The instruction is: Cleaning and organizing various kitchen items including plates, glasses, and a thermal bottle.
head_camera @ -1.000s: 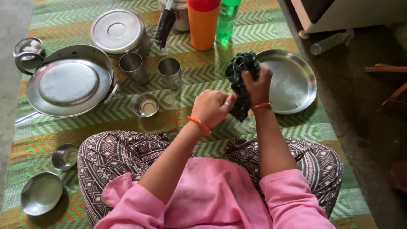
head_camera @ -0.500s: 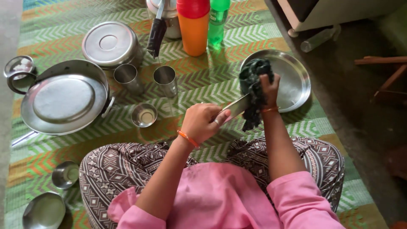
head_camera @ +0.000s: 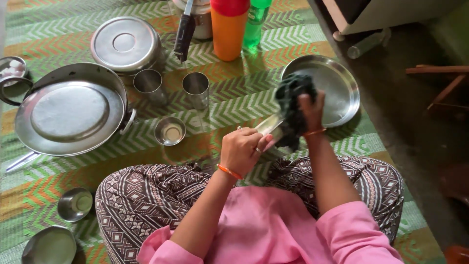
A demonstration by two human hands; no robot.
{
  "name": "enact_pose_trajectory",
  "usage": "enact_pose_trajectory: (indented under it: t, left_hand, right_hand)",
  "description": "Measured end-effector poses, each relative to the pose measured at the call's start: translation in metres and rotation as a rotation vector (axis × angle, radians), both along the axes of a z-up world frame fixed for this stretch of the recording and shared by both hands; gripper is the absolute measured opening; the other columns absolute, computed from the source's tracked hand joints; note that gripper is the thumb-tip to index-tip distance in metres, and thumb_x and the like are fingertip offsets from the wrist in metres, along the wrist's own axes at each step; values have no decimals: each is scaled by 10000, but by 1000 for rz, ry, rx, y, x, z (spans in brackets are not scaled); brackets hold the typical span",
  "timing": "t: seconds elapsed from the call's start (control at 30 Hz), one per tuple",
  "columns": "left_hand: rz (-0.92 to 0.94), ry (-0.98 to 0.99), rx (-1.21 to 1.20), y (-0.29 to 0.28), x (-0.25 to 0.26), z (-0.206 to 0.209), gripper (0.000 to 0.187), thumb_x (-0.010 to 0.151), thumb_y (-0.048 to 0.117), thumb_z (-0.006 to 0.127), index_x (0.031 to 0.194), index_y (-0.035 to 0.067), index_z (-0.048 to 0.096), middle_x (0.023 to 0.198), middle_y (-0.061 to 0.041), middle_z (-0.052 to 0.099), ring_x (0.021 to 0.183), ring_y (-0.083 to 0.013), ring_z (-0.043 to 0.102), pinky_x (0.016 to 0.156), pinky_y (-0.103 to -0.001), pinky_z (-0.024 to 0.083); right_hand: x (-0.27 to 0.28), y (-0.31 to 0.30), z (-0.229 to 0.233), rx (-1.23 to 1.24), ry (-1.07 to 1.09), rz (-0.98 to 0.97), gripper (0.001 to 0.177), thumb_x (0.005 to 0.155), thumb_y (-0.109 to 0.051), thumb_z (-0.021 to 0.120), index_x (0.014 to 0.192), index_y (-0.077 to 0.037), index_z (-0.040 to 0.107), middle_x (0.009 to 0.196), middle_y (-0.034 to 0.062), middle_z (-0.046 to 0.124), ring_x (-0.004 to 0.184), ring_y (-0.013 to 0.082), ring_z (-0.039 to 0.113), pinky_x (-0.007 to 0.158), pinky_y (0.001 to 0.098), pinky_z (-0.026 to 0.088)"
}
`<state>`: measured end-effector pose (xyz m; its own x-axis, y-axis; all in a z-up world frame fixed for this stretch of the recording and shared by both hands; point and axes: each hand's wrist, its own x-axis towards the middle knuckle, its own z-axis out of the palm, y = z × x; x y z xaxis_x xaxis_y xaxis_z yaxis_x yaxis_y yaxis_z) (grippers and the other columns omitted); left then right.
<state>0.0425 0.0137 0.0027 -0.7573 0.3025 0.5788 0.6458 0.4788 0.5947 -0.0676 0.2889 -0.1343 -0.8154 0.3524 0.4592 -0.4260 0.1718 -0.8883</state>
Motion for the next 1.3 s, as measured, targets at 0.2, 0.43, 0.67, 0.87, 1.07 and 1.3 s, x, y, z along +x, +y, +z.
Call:
enact_pose_trajectory:
  t: [0.2, 0.43, 0.67, 0.87, 1.07, 1.3]
  left_hand:
    - [-35, -201, -90, -3, -5, 4, 473, 988, 365, 612, 616, 75, 585, 668, -86, 601, 688, -317, 623, 617, -460, 476]
    - [0, -193, -36, 8, -4, -6, 458, 1021, 385, 586, 681, 79, 615, 698, -95, 607, 719, -335, 618, 650, -473, 467]
    - [-47, -61, 113, -5, 2, 8, 348, 1004, 306, 653, 730, 92, 658, 691, -65, 602, 673, -273, 607, 645, -411, 485]
    - [-25, 11, 175, -18, -2, 18, 323, 1008, 254, 654, 744, 69, 638, 696, -80, 566, 673, -288, 577, 642, -410, 459]
    - [44, 18, 254, -27, -2, 21, 362, 1016, 248, 655, 721, 46, 595, 666, -88, 504, 626, -287, 515, 618, -394, 418]
    - [219, -9, 373, -36, -26, -35, 335, 1018, 292, 597, 761, 82, 549, 692, -49, 500, 667, -192, 495, 716, -373, 399]
  right_hand:
    - [-1, 26, -44, -164, -136, 5, 257, 936, -223, 730, 1091, -98, 567, 932, 26, 587, 788, 90, 537, 702, 282, 493]
    - [15, -18, 36, 354, -131, 176, 243, 1005, -219, 731, 925, 1, 669, 735, 103, 612, 667, 103, 548, 641, 306, 467]
    - [-22, 52, -35, -402, -144, 72, 234, 1012, -274, 664, 1186, -140, 581, 1122, 100, 624, 941, 201, 605, 803, 372, 523]
    - [-15, 36, -7, 395, -70, -161, 235, 922, -322, 628, 1086, -154, 646, 1069, 101, 675, 998, 264, 650, 903, 429, 534]
    - [-3, 11, -2, 1322, 44, -370, 259, 872, -343, 631, 1027, -141, 677, 1015, 106, 687, 1019, 282, 648, 943, 435, 517]
    - [-10, 64, -33, 880, -30, -250, 323, 941, -365, 631, 1107, -87, 633, 1056, 132, 666, 1013, 298, 655, 919, 435, 529]
